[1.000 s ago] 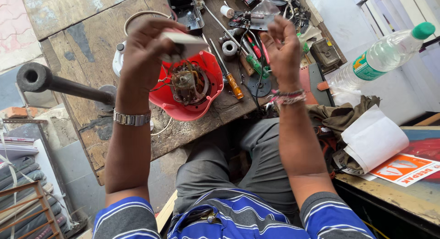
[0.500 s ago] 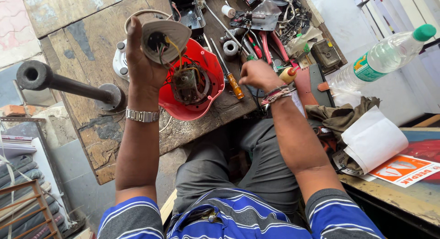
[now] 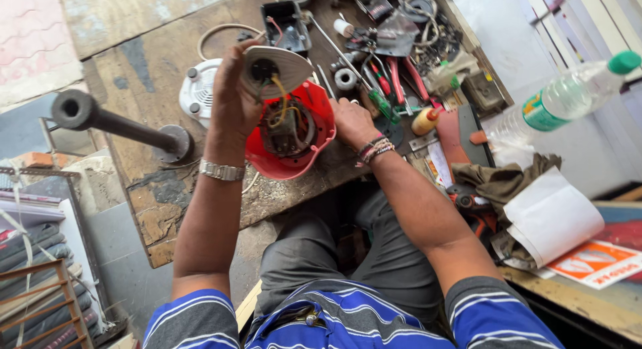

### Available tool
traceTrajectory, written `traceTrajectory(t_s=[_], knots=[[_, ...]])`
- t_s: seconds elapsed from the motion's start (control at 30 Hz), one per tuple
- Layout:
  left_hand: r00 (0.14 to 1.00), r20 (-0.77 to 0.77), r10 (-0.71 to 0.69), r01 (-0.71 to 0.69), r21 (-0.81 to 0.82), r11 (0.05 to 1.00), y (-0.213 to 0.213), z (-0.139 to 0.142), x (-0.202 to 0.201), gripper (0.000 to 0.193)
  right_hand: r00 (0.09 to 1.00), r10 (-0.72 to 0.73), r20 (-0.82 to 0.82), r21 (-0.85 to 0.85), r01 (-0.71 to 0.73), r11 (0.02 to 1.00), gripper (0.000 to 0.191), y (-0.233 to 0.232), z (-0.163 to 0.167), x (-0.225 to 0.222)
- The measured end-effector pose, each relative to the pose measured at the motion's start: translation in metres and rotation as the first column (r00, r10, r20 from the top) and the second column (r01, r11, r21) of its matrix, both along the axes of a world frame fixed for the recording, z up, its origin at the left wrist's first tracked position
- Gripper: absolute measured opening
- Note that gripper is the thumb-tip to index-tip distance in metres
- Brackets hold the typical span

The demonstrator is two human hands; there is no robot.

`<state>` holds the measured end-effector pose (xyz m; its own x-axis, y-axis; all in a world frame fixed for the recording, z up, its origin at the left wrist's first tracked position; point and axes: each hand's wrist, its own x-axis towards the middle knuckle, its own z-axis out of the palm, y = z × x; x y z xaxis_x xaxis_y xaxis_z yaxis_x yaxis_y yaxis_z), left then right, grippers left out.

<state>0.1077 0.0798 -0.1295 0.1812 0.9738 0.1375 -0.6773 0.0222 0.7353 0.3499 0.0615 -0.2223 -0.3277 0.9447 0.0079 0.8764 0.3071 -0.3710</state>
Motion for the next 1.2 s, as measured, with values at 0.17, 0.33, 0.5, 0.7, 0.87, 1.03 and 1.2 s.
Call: traceTrajectory(t_s=[0.17,0.33,0.5,0.7,0.87,1.03,1.2], knots=[[0.999,0.012,0.047,-0.048,0.063,0.997,0.005,0.001,0.0,0.047,0.993,-0.059,0.102,0.036,0.056,0.998,0.033,-0.001,0.001,-0.019],[0.997,0.038,0.064,-0.066,0.037,0.997,0.008,-0.002,0.0,0.039,0.987,-0.097,0.131,0.138,0.079,0.987,0.024,0.005,0.006,-0.016],[0.97,0.231,0.081,-0.045,-0.155,0.987,0.017,-0.007,-0.001,0.035,0.947,-0.254,-0.196,0.022,0.263,0.964,0.041,0.019,0.034,0.014],[0.953,0.29,0.086,-0.02,-0.226,0.974,0.023,-0.013,-0.005,0.037,0.582,-0.391,-0.713,-0.247,0.314,0.917,0.026,0.004,0.068,0.044],[0.953,0.297,0.066,0.007,-0.241,0.971,0.025,-0.011,-0.007,0.043,0.103,-0.061,-0.993,-0.056,0.054,0.997,0.03,-0.026,0.096,0.059],[0.904,0.427,-0.016,0.092,-0.16,0.983,0.022,-0.006,-0.01,0.042,0.433,0.011,-0.901,0.098,0.179,0.979,0.033,-0.043,0.105,0.036],[0.886,0.464,0.009,0.098,-0.205,0.974,0.022,0.0,-0.009,0.045,0.668,0.14,-0.731,0.254,0.075,0.964,0.037,-0.063,0.124,0.033]])
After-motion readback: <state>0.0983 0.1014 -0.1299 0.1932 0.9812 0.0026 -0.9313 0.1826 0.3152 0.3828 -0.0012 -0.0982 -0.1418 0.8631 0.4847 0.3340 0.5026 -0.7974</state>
